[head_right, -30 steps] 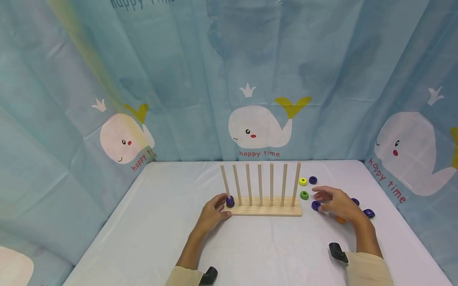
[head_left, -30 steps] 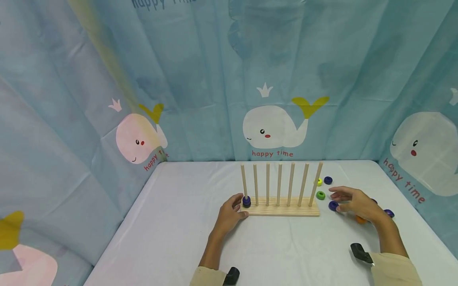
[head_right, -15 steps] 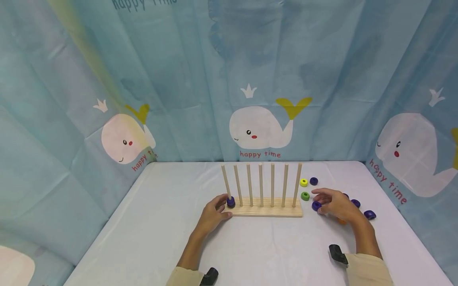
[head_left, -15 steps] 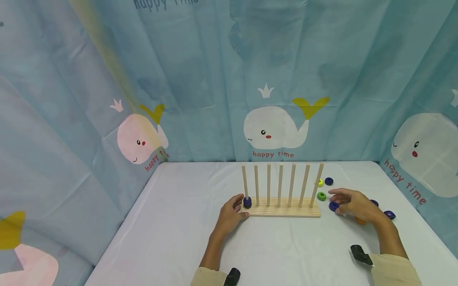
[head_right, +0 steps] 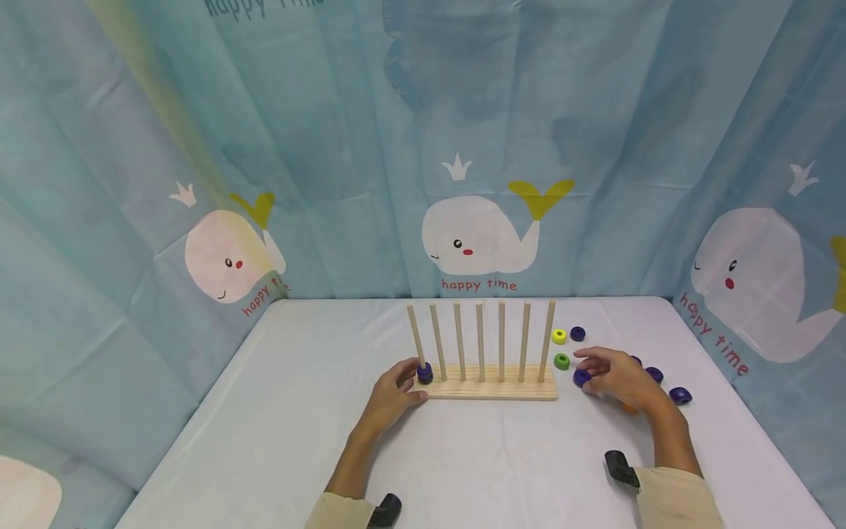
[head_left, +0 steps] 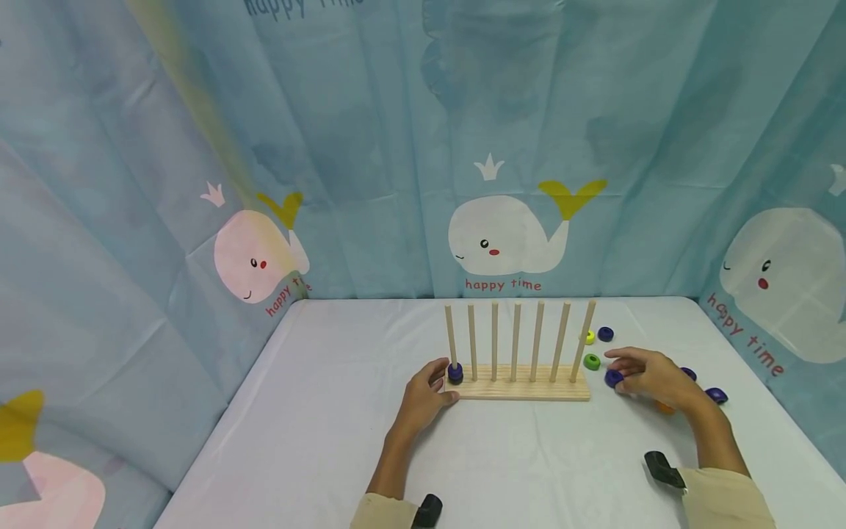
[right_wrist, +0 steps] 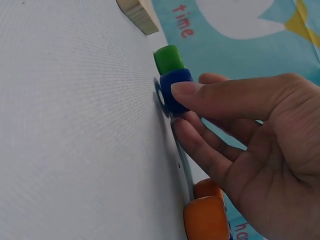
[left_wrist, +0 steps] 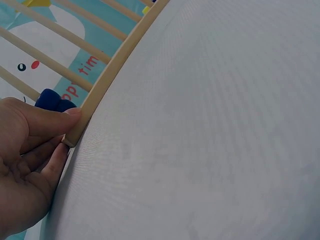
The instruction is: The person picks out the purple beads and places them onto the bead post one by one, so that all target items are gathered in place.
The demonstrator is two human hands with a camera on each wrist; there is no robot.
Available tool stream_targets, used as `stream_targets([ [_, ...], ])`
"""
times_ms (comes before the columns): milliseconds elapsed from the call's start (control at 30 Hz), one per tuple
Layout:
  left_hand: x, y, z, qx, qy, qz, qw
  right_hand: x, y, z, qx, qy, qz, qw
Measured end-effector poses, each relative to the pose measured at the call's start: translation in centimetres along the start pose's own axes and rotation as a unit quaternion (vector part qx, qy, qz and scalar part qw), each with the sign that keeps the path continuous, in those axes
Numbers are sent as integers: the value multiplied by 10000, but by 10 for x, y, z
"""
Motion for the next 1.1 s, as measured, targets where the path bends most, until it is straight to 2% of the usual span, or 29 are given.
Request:
stream_targets([
  [433,1,0,0,22,26,13,10000,-7,5,-4,242,-389,7,9990],
  [833,-1,1,2,1,69,125,9999,-21,18,-8,48,-1015,286,9944],
  [1100,0,-1,-1,20,64,127,9999,-34,35,-15,-332,-1682,149,9851],
])
Point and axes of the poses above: each hand's wrist, its own z-axis towards the middle knuckle, its own x-axis out of the palm, y = z × x, the point moved 7 cm from there along z, towards the middle knuckle, and after that the axes turned 5 degrees about z, right-handed, at the moved point
